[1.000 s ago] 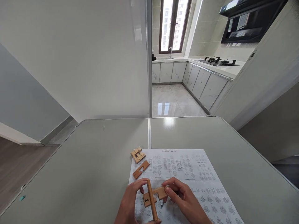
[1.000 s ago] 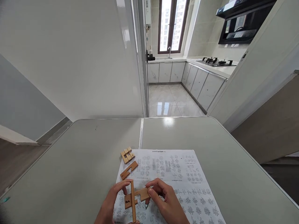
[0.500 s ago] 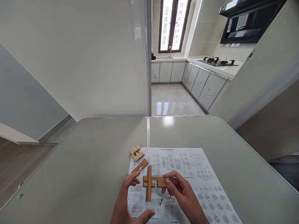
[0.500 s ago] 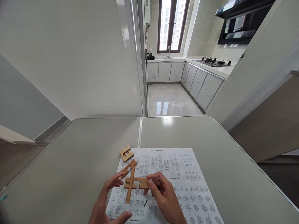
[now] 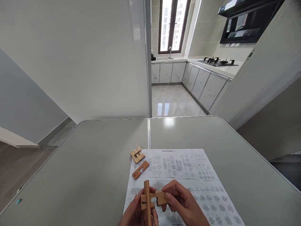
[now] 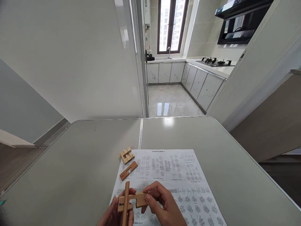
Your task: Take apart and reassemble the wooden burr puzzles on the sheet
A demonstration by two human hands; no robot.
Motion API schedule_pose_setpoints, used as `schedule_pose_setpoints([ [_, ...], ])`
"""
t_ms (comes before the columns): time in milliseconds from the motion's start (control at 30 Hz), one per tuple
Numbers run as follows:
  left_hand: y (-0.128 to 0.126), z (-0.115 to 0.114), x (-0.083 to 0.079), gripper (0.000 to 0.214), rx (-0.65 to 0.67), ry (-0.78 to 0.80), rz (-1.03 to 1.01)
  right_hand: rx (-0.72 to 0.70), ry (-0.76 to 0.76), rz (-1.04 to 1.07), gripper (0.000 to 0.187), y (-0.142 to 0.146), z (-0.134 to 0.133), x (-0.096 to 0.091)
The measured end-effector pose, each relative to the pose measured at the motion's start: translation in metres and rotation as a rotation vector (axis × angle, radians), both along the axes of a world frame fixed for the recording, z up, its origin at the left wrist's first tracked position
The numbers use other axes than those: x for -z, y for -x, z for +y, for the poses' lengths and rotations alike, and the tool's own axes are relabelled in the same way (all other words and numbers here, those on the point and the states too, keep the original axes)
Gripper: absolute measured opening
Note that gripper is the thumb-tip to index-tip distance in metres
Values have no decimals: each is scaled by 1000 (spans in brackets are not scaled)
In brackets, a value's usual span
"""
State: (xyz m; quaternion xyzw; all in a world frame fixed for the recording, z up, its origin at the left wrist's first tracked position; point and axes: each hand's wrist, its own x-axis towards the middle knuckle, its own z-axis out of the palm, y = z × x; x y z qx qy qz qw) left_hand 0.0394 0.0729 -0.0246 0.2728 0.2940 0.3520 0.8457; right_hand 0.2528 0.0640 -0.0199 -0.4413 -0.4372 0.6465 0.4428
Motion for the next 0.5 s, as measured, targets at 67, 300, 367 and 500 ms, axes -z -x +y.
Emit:
schedule_pose_setpoints([
  [67, -1, -1, 1, 62, 34, 20, -12, 25, 31, 13, 49, 0, -3, 2],
  [300, -6, -4, 12, 63, -15, 64, 60, 65, 62, 11, 53, -1, -7, 9],
  [367, -9, -6, 16, 59, -43, 55, 69, 74, 69, 3, 54, -1, -7, 11],
  [500, -13, -8, 24, 45, -103, 79, 46, 82, 95, 9, 54, -3, -7, 17],
])
